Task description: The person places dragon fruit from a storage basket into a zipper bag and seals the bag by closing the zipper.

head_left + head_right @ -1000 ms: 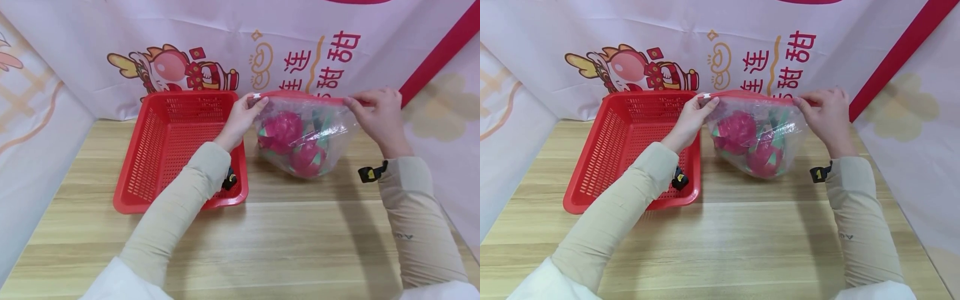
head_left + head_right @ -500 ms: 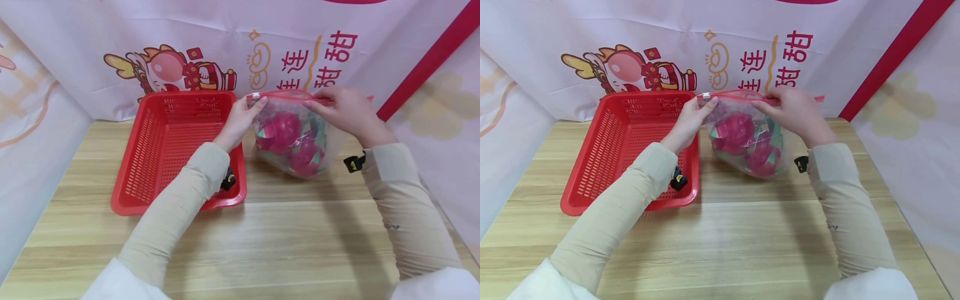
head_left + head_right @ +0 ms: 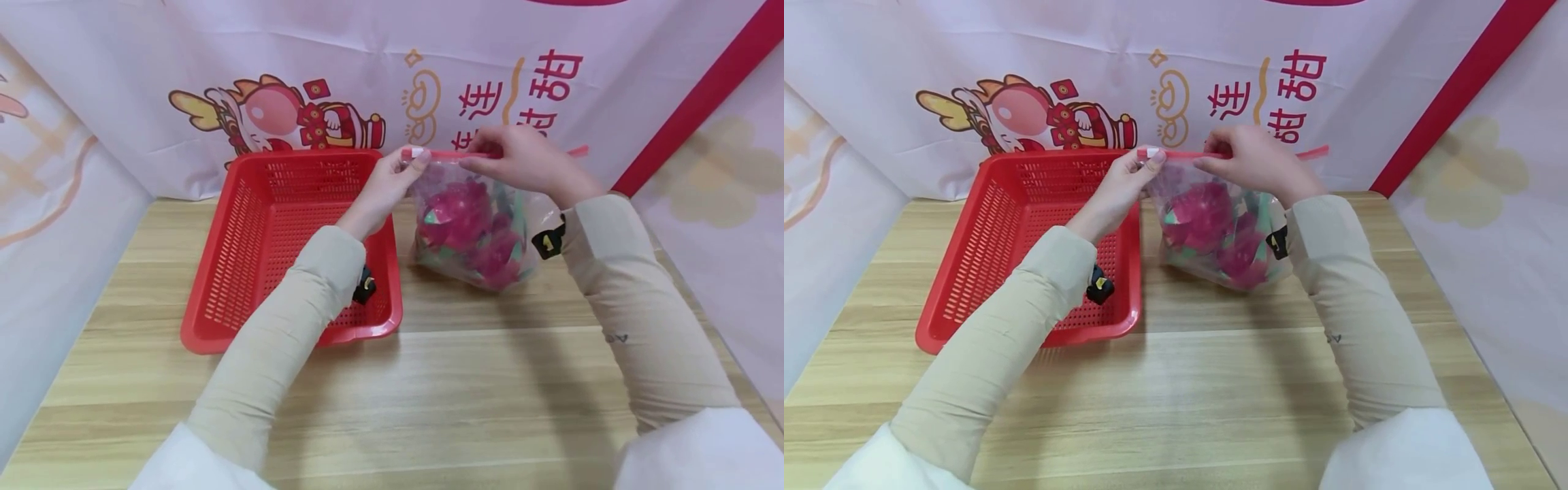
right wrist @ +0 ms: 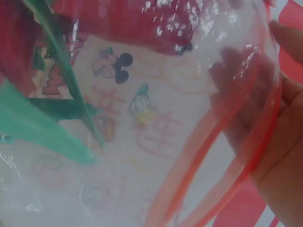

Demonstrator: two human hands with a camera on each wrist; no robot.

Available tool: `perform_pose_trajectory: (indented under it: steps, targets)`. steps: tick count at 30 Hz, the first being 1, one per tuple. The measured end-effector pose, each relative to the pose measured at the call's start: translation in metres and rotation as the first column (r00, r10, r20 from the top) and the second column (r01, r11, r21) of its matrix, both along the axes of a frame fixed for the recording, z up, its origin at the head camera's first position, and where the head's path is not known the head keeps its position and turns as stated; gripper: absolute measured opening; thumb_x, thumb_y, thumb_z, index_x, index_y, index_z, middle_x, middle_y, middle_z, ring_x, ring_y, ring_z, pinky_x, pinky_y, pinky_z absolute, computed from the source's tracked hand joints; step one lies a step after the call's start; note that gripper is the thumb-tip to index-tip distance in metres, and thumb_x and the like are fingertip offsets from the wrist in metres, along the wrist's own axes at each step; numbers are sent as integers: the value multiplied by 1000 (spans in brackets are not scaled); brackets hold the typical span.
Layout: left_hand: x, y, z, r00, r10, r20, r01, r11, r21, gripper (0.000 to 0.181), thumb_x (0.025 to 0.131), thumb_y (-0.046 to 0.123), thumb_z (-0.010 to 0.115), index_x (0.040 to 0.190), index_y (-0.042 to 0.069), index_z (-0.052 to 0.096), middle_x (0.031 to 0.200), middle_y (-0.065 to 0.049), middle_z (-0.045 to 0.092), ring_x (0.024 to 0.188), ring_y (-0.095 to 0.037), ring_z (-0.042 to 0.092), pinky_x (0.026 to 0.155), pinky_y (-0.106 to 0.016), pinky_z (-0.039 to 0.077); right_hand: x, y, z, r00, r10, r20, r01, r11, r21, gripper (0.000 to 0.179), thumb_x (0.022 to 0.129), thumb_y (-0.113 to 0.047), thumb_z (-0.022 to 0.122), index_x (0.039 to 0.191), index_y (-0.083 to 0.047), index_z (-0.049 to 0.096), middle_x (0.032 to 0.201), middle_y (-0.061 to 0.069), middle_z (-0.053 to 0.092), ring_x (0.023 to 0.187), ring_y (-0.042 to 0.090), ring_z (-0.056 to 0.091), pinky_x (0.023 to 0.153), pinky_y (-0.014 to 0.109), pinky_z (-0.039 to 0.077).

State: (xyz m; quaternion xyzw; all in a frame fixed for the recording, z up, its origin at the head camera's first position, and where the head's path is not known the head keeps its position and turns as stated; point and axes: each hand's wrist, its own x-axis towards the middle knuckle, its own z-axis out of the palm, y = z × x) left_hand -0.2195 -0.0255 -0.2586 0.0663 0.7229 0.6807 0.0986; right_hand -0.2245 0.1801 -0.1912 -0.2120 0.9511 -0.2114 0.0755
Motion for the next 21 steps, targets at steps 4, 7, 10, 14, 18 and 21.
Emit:
perform_pose_trajectory:
  steps: [4,7,10,14,18,21]
  targets:
    - [0,-1,6,999,36,-18,-36,999,-1,34,95,30,56,123,10,61,105,-2,62,95,-13,57,86,-26,51,-5,-3,-1,995,-22,95,24,999,-24,33,95,-32,56,118,-9,64,110,15,66,97,24,57,85,37,44]
    - [1,0,11,997,60,-47,-59,998,22,32,93,22,61,122,11,63,109,-2,63,92,-12,57,83,-22,51,-6,-2,-2,987,-38,158,47,998,-50,33,95,-29,57,121,-10,64,110,14,66,96,23,58,84,35,45]
    - [2,-1,17,997,51,-50,-49,998,43,33,92,15,62,124,11,63,118,-6,63,94,-12,59,87,-23,53,-7,-1,-4,987,-33,160,45,996,-77,29,94,-27,60,115,-8,66,105,12,68,90,21,56,79,30,45]
    - [0,-7,26,999,18,-34,-19,1000,-25,34,90,12,65,124,11,62,124,-7,65,101,-15,63,92,-27,53,-8,1,-2,982,-6,190,28,993,-113,27,92,-26,63,110,-7,67,98,6,69,84,16,56,76,27,46]
    - [-1,-13,32,999,-4,-45,-4,985,-172,35,88,14,68,123,12,64,122,-5,67,107,-14,63,92,-27,53,-6,1,3,957,29,290,11,991,-132,32,93,-25,61,122,-11,65,104,4,70,89,13,59,85,29,46]
    - [-1,-16,34,998,-44,-34,36,976,-214,36,89,12,65,125,10,62,124,-7,66,111,-15,63,94,-27,53,-4,0,6,929,61,364,-11,990,-138,36,95,-22,57,130,-12,60,112,5,69,92,10,62,88,27,48]
